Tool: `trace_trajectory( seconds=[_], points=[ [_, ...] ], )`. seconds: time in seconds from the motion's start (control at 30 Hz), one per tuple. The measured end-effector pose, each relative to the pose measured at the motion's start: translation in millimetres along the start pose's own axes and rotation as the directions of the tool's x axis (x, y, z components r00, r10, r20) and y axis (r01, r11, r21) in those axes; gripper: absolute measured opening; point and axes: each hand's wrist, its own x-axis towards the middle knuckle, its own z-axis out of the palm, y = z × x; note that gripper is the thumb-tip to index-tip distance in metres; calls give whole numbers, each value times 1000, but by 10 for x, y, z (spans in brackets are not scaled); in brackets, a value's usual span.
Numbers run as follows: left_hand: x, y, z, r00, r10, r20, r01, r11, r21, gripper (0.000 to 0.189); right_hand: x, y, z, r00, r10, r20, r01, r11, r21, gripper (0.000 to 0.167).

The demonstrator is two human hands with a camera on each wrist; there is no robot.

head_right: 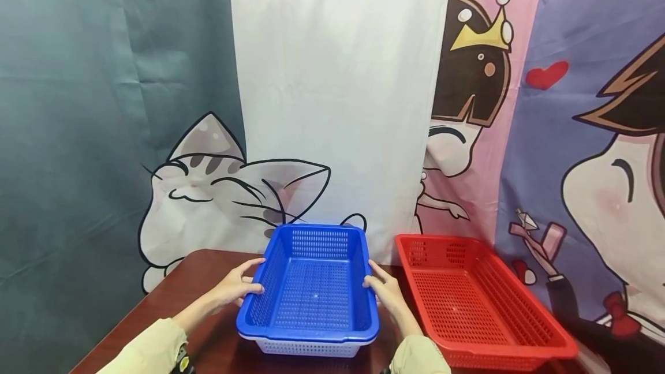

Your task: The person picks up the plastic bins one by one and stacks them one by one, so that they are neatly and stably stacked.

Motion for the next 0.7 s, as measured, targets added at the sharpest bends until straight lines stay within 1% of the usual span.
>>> trace_trajectory(
  seconds=[0.1,0.23,0.43,0.57,0.7],
  points=[
    [9,-7,-13,1000,-8,2,8,1000,0,82,-4,33,16,1000,-1,3,1,1000,13,70],
    [36,-17,-17,1000,-16,-14,16,1000,13,81,-5,67,26,1000,-4,-10,4,1000,30,68],
    [84,-22,-3,1000,-6,-10,6,1000,19,78,-22,115,7,1000,-20,-15,21,996,83,66],
    [104,-22,3,999,11,-32,-10,999,35,74,-15,139,11,1000,-19,10,17,993,121,65],
    [107,0,1,999,8,-54,-5,998,60,71,-37,117,9,999,-19,43,13,992,122,65]
  ],
)
